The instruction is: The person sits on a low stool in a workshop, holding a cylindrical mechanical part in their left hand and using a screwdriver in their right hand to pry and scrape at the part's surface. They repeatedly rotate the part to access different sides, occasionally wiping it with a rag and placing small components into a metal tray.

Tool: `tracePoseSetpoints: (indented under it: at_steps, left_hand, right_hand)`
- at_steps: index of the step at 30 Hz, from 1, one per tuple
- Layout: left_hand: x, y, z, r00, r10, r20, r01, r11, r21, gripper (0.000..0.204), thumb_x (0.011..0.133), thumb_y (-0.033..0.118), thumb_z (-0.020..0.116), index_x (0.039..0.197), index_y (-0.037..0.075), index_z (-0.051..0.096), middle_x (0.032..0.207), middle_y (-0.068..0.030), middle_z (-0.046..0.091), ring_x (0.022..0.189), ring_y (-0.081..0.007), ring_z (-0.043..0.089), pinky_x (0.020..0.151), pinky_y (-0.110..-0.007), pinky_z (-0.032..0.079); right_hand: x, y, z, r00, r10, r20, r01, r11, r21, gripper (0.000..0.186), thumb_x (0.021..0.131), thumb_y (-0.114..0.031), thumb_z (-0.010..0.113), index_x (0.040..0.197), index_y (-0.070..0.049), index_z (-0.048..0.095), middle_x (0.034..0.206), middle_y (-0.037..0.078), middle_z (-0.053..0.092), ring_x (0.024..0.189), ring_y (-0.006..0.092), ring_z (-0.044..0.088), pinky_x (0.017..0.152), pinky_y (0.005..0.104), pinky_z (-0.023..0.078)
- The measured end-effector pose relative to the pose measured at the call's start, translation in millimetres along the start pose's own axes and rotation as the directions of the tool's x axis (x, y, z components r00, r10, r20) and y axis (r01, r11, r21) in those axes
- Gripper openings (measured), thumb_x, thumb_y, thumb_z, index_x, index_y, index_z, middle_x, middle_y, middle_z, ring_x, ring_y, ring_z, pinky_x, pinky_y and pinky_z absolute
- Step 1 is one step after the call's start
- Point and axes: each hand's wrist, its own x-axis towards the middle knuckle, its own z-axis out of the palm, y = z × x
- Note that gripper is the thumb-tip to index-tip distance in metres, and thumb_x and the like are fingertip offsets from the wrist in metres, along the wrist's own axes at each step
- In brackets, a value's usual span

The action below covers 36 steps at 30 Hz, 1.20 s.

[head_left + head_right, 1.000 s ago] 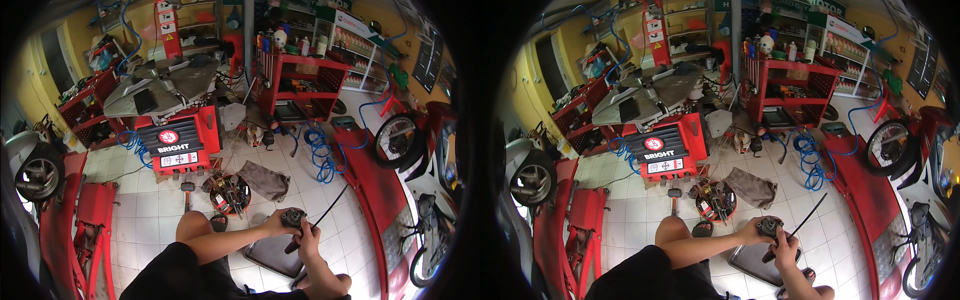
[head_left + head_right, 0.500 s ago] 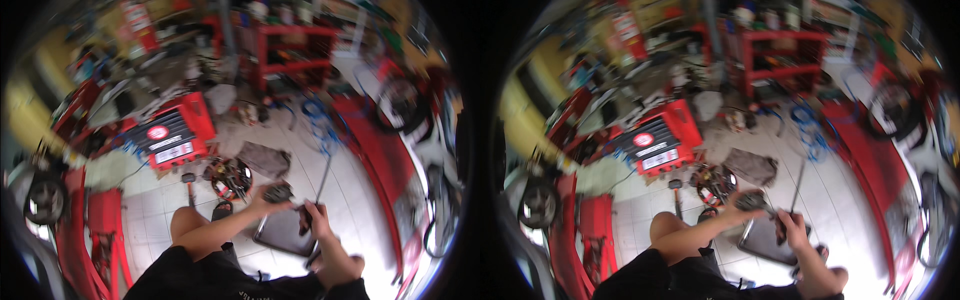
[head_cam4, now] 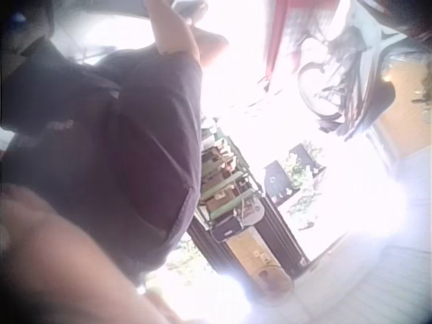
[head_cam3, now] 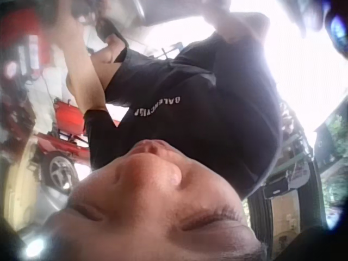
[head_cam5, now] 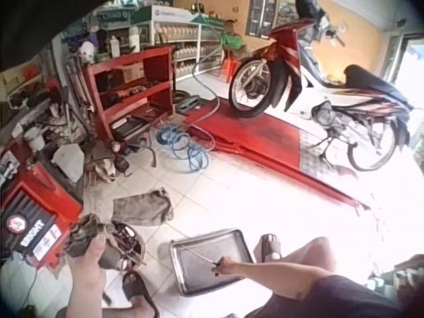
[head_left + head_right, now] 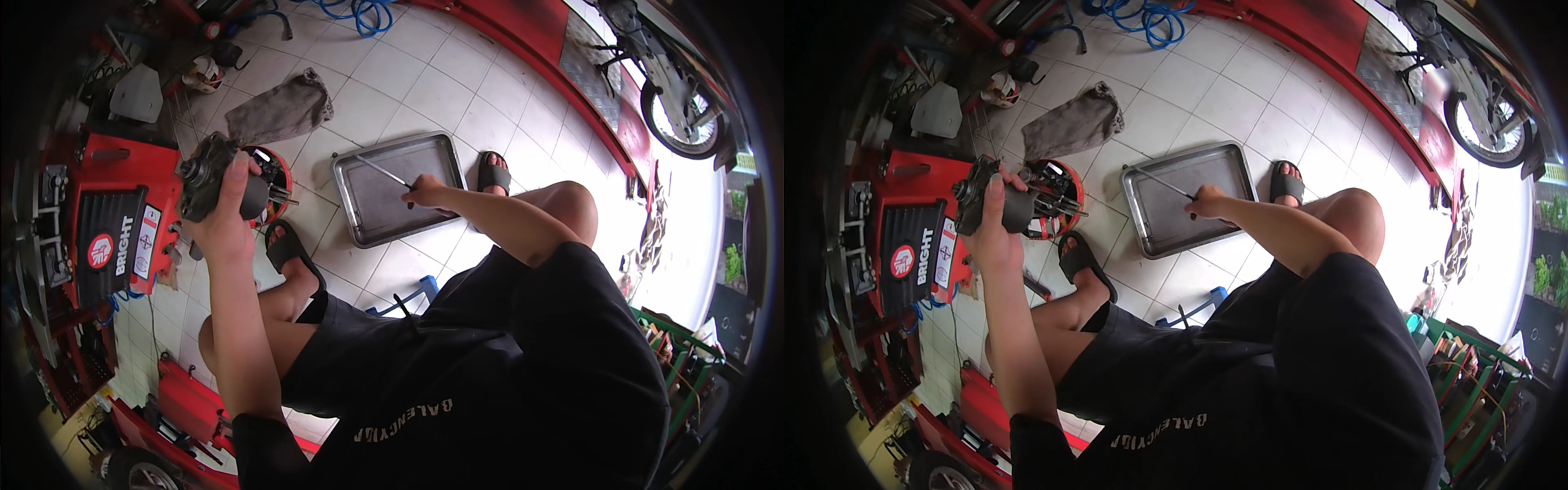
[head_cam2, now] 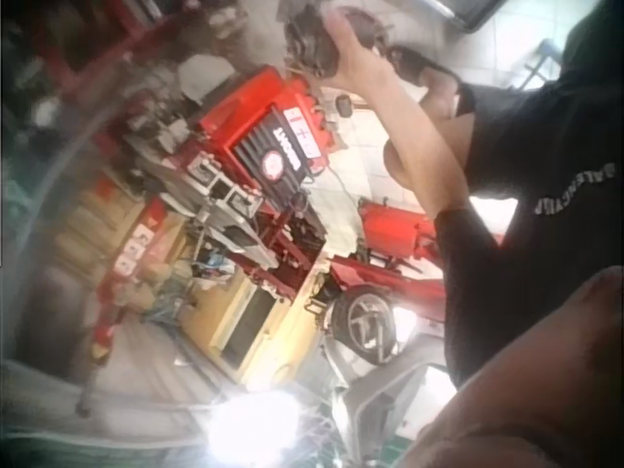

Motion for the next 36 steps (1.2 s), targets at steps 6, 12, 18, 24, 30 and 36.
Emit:
tracePoseSetpoints:
  at_steps: [6, 12, 18, 24, 30, 36]
  left_hand:
    - [-4, 6, 2, 0.996, -0.011, -0.09, 0.014, 1.0, 0.025, 0.035, 0.09, 0.017, 0.076, 0.115, -0.002, 0.061, 0.097, -0.0096, 0.064, 0.084, -0.0195, 0.061, 0.083, -0.036, 0.049]
    - [-6, 3, 1, 0.981, -0.038, -0.193, 0.051, 0.997, 0.063, 0.035, 0.09, 0.022, 0.077, 0.111, -0.001, 0.062, 0.095, -0.0083, 0.063, 0.082, -0.0187, 0.061, 0.081, -0.034, 0.049]
    - [5, 6, 2, 0.947, -0.266, -0.181, 0.229, 0.952, -0.204, 0.044, 0.095, 0.034, 0.071, 0.12, 0.002, 0.055, 0.094, -0.0052, 0.057, 0.086, -0.0189, 0.057, 0.08, -0.035, 0.048]
    - [15, 7, -10, 0.843, -0.538, 0.016, 0.453, 0.693, -0.561, 0.052, 0.101, 0.048, 0.058, 0.117, 0.0, 0.054, 0.091, -0.0044, 0.056, 0.083, -0.0174, 0.053, 0.081, -0.035, 0.044]
    - [13, 5, -13, 0.831, -0.549, 0.091, 0.488, 0.639, -0.595, 0.052, 0.101, 0.05, 0.056, 0.119, 0.001, 0.055, 0.09, -0.0036, 0.057, 0.082, -0.0188, 0.054, 0.078, -0.037, 0.046]
    - [22, 0, -6, 0.787, -0.613, 0.067, 0.507, 0.581, -0.637, 0.04, 0.097, 0.043, 0.066, 0.109, 0.006, 0.059, 0.091, -0.0052, 0.062, 0.08, -0.0205, 0.061, 0.075, -0.035, 0.05]
  right_hand:
    - [43, 34, 53, 1.0, -0.02, -0.004, 0.019, 0.994, -0.107, 0.035, 0.088, -0.048, 0.067, 0.089, -0.016, 0.081, 0.088, 0.013, 0.074, 0.092, 0.0277, 0.071, 0.088, 0.0416, 0.055]
    - [63, -12, 136, 0.964, 0.242, -0.11, -0.206, 0.941, 0.27, 0.04, 0.077, -0.034, 0.075, 0.101, -0.001, 0.075, 0.105, 0.022, 0.072, 0.1, 0.0386, 0.07, 0.089, 0.0417, 0.057]
    - [60, -23, 184, 0.87, 0.486, -0.081, -0.421, 0.818, 0.391, 0.032, 0.075, -0.019, 0.072, 0.099, 0.002, 0.074, 0.103, 0.024, 0.073, 0.097, 0.0368, 0.072, 0.083, 0.0404, 0.06]
    - [73, -17, 199, 0.888, 0.411, -0.205, -0.353, 0.896, 0.268, 0.032, 0.077, -0.021, 0.073, 0.101, 0.001, 0.073, 0.109, 0.024, 0.071, 0.107, 0.0391, 0.068, 0.092, 0.0428, 0.056]
    - [97, -34, 194, 0.901, 0.358, -0.245, -0.279, 0.91, 0.305, 0.035, 0.077, -0.024, 0.073, 0.105, -0.003, 0.073, 0.112, 0.022, 0.071, 0.111, 0.039, 0.066, 0.096, 0.0445, 0.055]
    - [110, -31, 206, 0.921, 0.317, -0.226, -0.278, 0.942, 0.186, 0.053, 0.076, -0.05, 0.076, 0.097, -0.001, 0.075, 0.102, 0.023, 0.073, 0.102, 0.0396, 0.069, 0.088, 0.0447, 0.056]
